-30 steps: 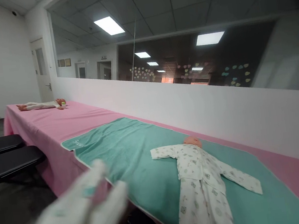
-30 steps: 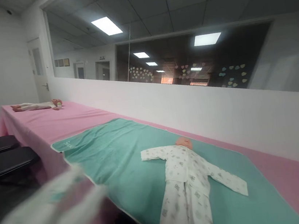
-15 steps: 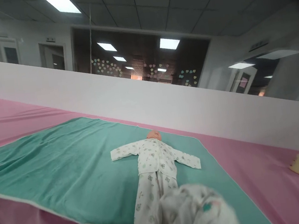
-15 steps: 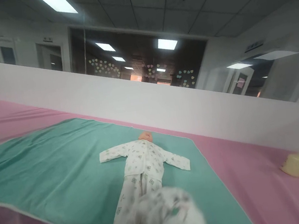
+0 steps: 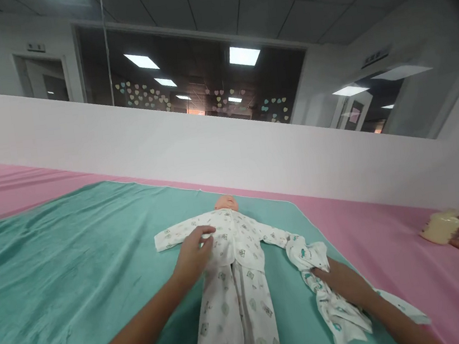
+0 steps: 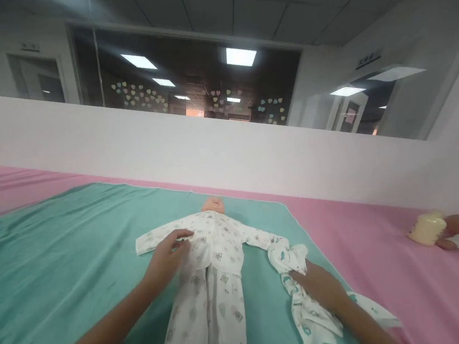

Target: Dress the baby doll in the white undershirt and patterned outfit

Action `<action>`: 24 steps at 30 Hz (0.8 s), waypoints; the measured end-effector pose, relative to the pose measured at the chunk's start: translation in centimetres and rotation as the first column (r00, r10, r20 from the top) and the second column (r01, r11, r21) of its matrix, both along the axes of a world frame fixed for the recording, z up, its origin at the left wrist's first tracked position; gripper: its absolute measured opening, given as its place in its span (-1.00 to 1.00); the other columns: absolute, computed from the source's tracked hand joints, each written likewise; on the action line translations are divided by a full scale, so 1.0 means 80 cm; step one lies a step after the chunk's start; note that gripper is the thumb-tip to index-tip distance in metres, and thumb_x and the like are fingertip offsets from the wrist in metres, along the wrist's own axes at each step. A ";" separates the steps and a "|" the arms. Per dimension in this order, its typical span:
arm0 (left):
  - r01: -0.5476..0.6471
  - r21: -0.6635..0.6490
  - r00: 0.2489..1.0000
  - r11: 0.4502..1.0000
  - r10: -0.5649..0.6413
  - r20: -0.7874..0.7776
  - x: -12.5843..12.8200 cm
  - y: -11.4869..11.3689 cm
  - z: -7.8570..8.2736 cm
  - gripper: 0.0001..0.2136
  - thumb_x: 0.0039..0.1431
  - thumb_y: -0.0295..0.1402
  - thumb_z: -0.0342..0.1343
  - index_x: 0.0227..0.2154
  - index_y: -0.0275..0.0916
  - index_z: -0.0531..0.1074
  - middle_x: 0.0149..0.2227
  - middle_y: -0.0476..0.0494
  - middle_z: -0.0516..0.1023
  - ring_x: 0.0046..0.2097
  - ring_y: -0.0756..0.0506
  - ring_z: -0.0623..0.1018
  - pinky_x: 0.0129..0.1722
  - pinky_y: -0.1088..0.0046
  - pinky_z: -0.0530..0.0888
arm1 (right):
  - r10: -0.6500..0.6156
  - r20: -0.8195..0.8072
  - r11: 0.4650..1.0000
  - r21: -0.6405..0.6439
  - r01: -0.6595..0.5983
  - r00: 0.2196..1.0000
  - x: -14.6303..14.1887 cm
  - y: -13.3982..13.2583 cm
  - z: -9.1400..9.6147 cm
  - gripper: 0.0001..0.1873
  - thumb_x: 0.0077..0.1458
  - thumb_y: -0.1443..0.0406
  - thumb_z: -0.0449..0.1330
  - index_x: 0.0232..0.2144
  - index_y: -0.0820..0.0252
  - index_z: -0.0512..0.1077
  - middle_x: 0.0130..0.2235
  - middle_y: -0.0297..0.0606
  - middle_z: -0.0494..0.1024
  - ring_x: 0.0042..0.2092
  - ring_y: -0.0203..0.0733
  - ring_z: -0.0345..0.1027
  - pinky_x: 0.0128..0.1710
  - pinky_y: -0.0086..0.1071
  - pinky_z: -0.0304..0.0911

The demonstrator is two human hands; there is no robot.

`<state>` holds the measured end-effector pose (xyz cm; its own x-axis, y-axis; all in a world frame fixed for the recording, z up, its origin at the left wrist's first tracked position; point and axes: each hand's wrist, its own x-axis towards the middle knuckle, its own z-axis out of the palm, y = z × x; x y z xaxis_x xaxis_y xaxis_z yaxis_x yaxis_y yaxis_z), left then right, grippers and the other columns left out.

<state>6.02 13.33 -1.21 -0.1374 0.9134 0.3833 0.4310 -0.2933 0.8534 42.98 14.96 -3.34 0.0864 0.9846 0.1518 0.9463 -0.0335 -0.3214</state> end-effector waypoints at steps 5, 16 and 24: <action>0.066 -0.007 0.996 0.998 -0.066 -0.062 0.014 0.104 0.004 -0.71 0.10 -0.34 -0.11 -0.16 -0.19 0.42 -0.05 -0.12 0.48 -0.09 -0.14 0.48 -0.09 0.33 0.39 | 0.058 0.000 0.996 0.070 -0.058 0.998 -0.006 0.004 0.047 -0.35 -0.13 -0.10 0.10 -0.04 0.11 0.33 -0.01 -0.08 0.40 -0.03 0.09 0.32 -0.16 -0.18 0.29; 0.352 0.129 0.929 0.927 -0.330 -0.166 0.005 0.172 -0.025 -0.64 0.18 -0.37 -0.19 -0.05 -0.20 0.40 0.08 -0.09 0.39 0.09 -0.11 0.35 0.12 0.34 0.23 | 0.365 0.037 0.915 0.171 -0.366 0.930 -0.253 0.138 0.042 -0.59 0.14 0.01 -0.11 -0.42 0.18 0.33 -0.40 -0.22 0.44 -0.37 -0.18 0.29 -0.40 -0.37 0.09; 0.335 0.106 0.933 0.936 -0.315 -0.172 0.001 0.180 -0.031 -0.60 0.18 -0.40 -0.19 0.04 -0.23 0.34 0.12 -0.08 0.34 0.13 -0.11 0.31 0.17 0.35 0.18 | 0.444 -0.066 0.885 0.190 -0.425 0.894 -0.269 0.218 0.027 -0.68 0.09 0.22 -0.10 -0.63 0.18 0.22 -0.49 -0.26 0.38 -0.40 -0.24 0.20 -0.41 -0.42 -0.03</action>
